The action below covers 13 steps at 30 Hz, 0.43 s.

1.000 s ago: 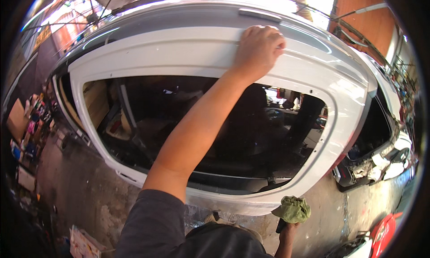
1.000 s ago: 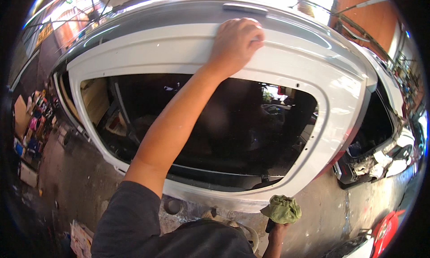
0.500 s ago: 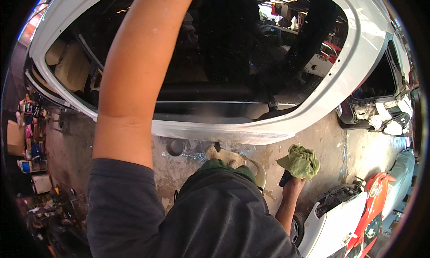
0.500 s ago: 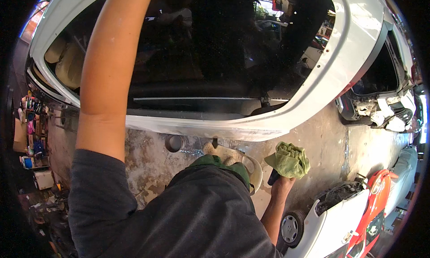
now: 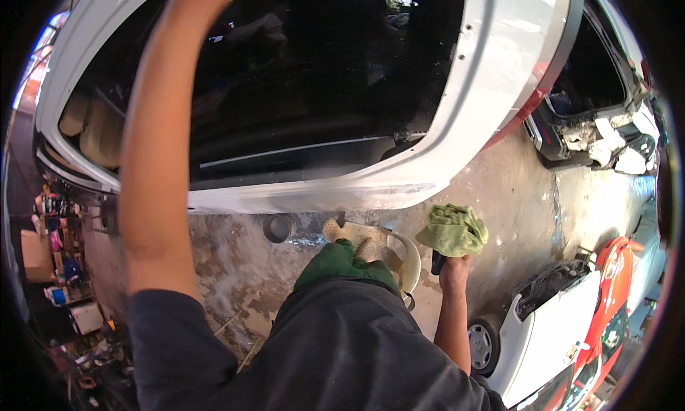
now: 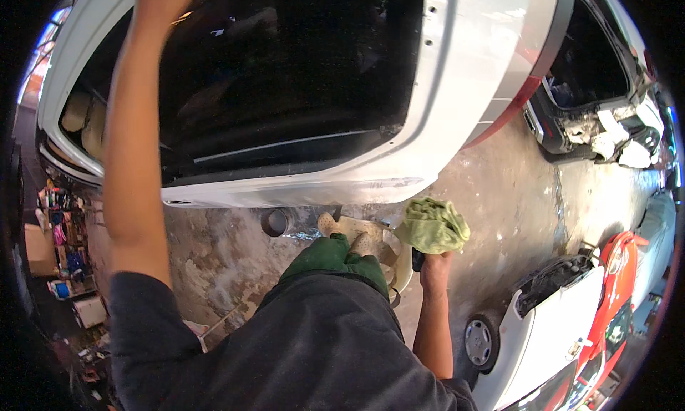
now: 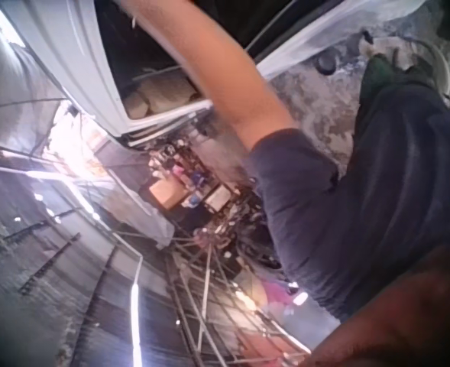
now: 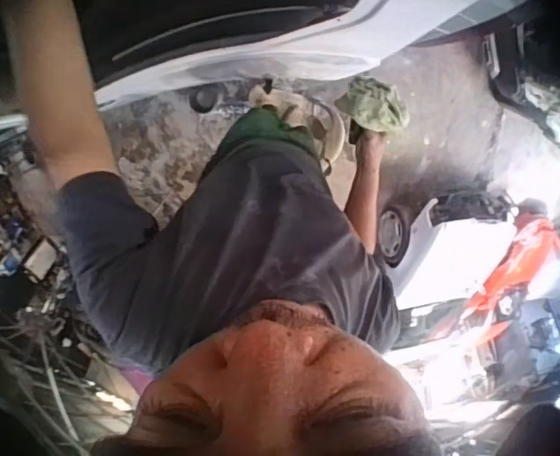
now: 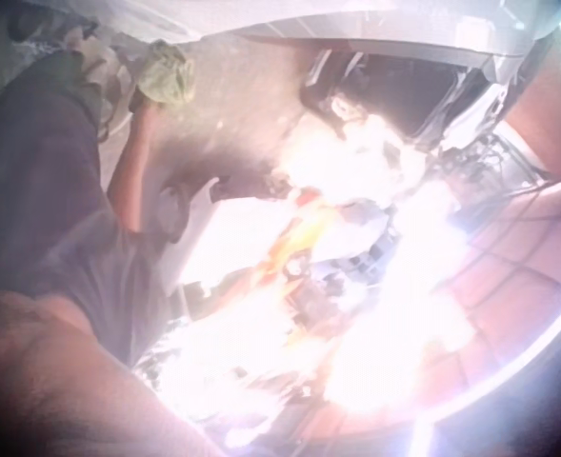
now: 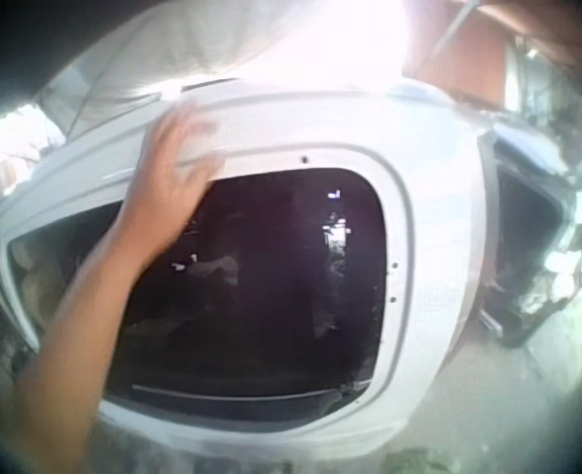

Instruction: The person scrubs the exterior surface of a white car door with a sponge and water, then wipes it dry with a cloth. The person also scrubs the top edge of the door and wipes it clean.

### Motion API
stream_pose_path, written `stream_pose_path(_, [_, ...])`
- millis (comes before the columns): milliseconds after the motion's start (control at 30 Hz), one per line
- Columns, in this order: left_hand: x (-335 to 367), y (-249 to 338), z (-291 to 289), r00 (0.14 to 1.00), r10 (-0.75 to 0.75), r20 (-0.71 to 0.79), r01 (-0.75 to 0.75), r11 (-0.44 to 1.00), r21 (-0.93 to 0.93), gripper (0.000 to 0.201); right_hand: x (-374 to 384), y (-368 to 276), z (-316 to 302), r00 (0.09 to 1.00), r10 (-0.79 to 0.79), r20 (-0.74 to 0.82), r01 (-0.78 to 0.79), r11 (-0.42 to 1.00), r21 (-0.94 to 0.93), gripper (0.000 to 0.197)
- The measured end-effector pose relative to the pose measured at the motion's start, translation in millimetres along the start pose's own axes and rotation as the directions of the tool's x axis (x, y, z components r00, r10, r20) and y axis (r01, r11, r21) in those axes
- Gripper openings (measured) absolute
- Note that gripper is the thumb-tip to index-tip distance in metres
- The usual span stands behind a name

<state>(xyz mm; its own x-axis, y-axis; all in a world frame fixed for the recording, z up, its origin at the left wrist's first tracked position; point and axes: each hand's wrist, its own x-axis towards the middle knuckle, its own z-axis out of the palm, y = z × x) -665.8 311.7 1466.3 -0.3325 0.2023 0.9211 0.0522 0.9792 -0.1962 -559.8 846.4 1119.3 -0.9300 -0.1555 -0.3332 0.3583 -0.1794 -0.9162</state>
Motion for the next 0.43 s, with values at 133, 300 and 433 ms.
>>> stream_pose_path(133, [-116.4,171.6,-28.9,0.856,-0.100,0.507,0.353,0.829,-0.434,0.035,6.2,10.5,0.1,0.970,0.199,0.138,-0.164,0.960,-0.225,0.044])
stream_pose_path(300, [-302.4,340.8,-71.5,0.232,-0.102,0.967,0.954,0.216,-0.206,0.105,4.8,50.1,30.5,0.855,0.034,0.517,0.168,0.926,-0.337,0.054])
stream_pose_path(433, [-371.9,385.5,-70.9,-0.016,-0.209,0.978,0.972,-0.232,-0.034,0.117,10.0,80.4,53.4,0.719,0.099,0.688,0.298,0.850,-0.434,0.075])
